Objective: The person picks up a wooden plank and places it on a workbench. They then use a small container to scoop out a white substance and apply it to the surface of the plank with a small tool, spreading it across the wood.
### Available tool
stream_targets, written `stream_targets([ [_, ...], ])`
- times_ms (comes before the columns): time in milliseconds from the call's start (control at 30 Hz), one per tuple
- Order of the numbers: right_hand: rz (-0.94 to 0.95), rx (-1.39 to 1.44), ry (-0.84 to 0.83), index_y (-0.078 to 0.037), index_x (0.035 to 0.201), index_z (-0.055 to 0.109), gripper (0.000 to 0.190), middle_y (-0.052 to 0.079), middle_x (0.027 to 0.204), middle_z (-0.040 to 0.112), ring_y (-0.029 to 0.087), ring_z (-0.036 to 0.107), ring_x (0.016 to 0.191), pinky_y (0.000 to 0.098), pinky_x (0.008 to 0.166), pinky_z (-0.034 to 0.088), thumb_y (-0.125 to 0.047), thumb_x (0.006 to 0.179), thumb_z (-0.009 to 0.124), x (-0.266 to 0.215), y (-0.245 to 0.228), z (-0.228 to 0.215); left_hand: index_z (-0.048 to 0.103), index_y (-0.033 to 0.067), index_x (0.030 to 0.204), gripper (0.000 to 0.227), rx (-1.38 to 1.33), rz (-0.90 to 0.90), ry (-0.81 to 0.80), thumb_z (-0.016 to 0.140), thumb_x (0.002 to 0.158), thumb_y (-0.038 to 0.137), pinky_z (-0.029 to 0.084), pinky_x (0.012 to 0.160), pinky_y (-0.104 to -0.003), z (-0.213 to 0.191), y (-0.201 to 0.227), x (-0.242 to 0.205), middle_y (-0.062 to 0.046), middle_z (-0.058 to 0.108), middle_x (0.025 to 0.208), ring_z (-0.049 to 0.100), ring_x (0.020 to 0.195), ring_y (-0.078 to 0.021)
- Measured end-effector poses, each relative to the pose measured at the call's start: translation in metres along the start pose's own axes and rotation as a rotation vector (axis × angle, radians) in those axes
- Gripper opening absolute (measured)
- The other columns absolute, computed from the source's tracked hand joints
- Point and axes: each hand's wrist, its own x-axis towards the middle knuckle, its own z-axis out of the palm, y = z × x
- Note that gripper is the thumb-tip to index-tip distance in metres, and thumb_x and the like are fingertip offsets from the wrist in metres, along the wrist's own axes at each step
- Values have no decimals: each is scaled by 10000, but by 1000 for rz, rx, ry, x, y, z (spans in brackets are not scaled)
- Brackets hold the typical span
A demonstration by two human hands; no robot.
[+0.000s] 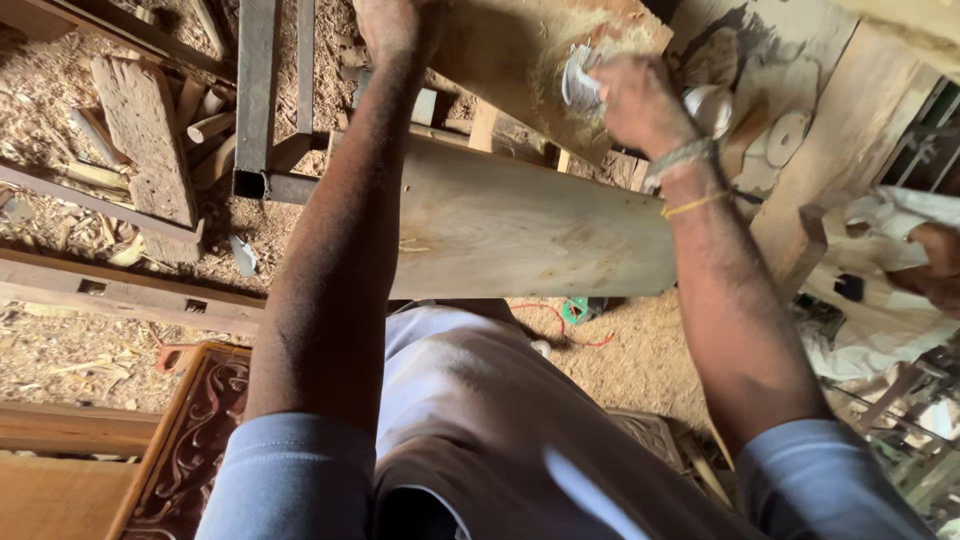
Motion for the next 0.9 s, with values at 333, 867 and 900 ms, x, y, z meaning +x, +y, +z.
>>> stream_targets([
  [333,60,193,60,-134,1262,721,380,154,1292,679,294,679,1121,377,968,567,50,954,593,-8,-6,-19,592,86,1216,747,-15,-47,-77,915,721,542,508,998,-375,-3,10,-1,-80,617,1134,594,1079,-218],
  [867,-113,-31,-18,-6,1144,745,294,175,1063,747,254,713,916,358,857,600,114,901,631,-19,-52,-4,616,75,1140,619,-117,-95,-94,937,712,387,561,943,-329,-24,22,-13,-87,658,1124,644,1019,-168],
  [900,-130,-35,-38,-12,1142,746,290,171,1071,750,250,714,930,354,876,599,107,906,628,-23,-52,-7,580,57,1170,674,-130,-97,-79,942,700,376,562,941,-326,-21,21,-13,-93,664,1117,645,1012,-170],
])
